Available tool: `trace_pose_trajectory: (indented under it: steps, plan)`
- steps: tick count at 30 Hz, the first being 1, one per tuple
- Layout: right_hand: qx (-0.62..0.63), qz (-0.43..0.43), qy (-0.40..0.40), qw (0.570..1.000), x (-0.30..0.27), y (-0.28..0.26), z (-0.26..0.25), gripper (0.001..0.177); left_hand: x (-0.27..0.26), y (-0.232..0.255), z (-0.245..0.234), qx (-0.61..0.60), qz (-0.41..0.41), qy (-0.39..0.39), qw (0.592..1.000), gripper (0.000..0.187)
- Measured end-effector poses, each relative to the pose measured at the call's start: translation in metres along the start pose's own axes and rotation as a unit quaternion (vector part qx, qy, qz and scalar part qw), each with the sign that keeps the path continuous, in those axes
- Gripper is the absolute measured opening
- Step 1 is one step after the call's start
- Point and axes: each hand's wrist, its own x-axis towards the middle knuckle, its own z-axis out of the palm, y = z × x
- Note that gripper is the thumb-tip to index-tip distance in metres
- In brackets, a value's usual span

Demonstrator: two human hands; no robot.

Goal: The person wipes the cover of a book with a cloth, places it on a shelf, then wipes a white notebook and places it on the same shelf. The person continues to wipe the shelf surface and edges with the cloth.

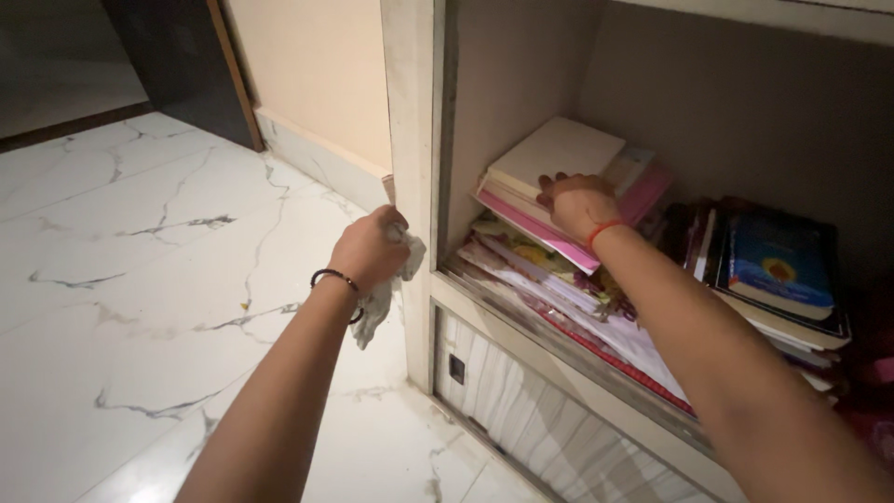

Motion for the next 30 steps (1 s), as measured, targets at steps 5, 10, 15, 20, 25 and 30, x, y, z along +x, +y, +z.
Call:
trace_pose_trajectory:
  steps: [5,10,15,20,25,30]
  plan:
    - [-0.009,-0.063,0.076,0.995,0.0,0.017,0.037,0.043,-0.009,0.0,-0.003,-0.006,-0.021,0.023,0.999,0.033]
    - [0.174,-0.023,0.04,0.984,-0.046,0.035,0.044,0.042,-0.019,0.012,0.009,-0.032,0.027,0.014,0.999,0.034]
    - [0.158,0.02,0.085,0.983,-0.137,0.076,-0.033,0.065,-0.033,0.032,0.034,-0.026,0.066,-0.008,0.997,0.039]
    - [0.155,0.142,-0.07,0.975,-0.222,0.136,-0.072,0.109,-0.037,0.061,0.065,-0.065,0.135,-0.016,0.989,0.046]
    - [0.046,0.208,-0.164,0.963,-0.276,0.141,-0.068,0.141,-0.047,0.085,0.08,-0.061,0.19,-0.013,0.98,0.048]
    - [0.023,0.217,-0.057,0.974,-0.3,0.112,-0.056,0.118,-0.061,0.088,0.068,-0.071,0.176,-0.034,0.981,0.054]
